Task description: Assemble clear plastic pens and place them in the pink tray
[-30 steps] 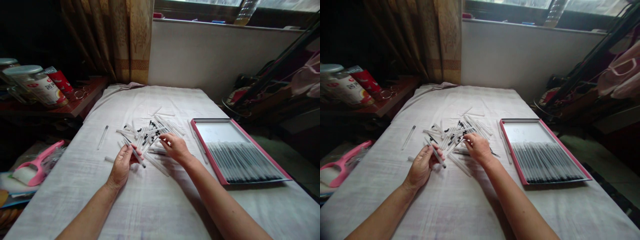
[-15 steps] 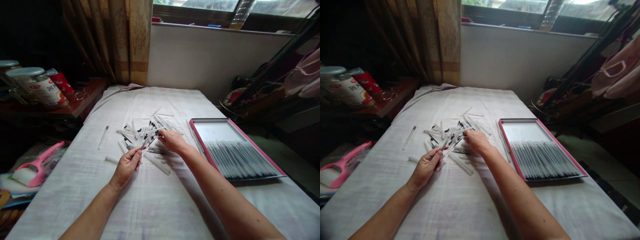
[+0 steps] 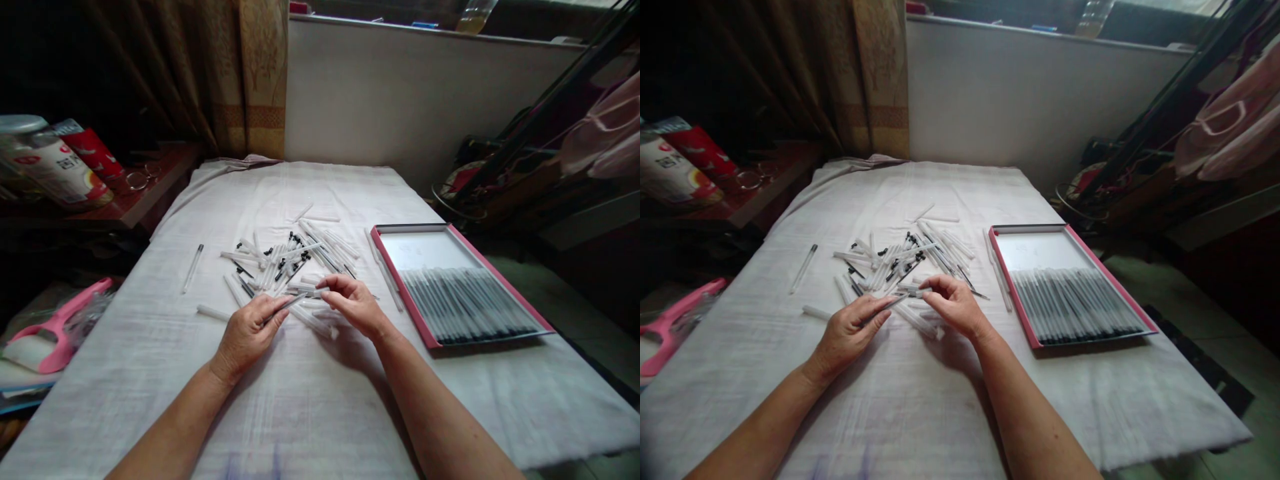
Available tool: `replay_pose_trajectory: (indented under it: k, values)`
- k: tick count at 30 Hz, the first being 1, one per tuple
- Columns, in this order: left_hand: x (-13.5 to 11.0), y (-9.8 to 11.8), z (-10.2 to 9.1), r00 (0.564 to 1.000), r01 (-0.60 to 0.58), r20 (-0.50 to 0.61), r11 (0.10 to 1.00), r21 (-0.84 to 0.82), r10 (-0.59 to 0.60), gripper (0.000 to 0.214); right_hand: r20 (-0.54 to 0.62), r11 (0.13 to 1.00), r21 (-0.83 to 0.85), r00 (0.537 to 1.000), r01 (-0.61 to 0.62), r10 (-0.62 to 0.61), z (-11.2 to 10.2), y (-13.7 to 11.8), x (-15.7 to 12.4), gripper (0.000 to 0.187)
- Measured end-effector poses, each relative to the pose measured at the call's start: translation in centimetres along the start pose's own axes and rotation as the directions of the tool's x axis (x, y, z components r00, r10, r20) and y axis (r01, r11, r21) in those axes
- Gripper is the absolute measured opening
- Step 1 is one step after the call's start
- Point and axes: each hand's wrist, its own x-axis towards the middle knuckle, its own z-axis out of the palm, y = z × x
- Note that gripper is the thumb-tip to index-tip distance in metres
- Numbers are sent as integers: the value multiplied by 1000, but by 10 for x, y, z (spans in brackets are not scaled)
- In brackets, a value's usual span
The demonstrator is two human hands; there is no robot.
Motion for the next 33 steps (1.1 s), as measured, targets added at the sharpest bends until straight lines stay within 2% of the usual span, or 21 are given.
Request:
replay_pose_trajectory:
  k: [13,17,22,33]
  values:
    - [-2,5,-2,993,-18,115,990,140,2,27,84,993,-113,996,36,-27,1,10,-1,22]
    - [-3,7,-2,991,-55,127,978,199,30,28,140,998,-56,990,-26,34,4,12,-2,25]
    - [-4,9,-2,991,-80,126,973,217,53,29,157,995,48,984,-91,83,6,14,-1,26]
    - [-4,11,-4,978,-101,204,955,277,44,30,211,985,84,969,-152,132,7,16,-1,24]
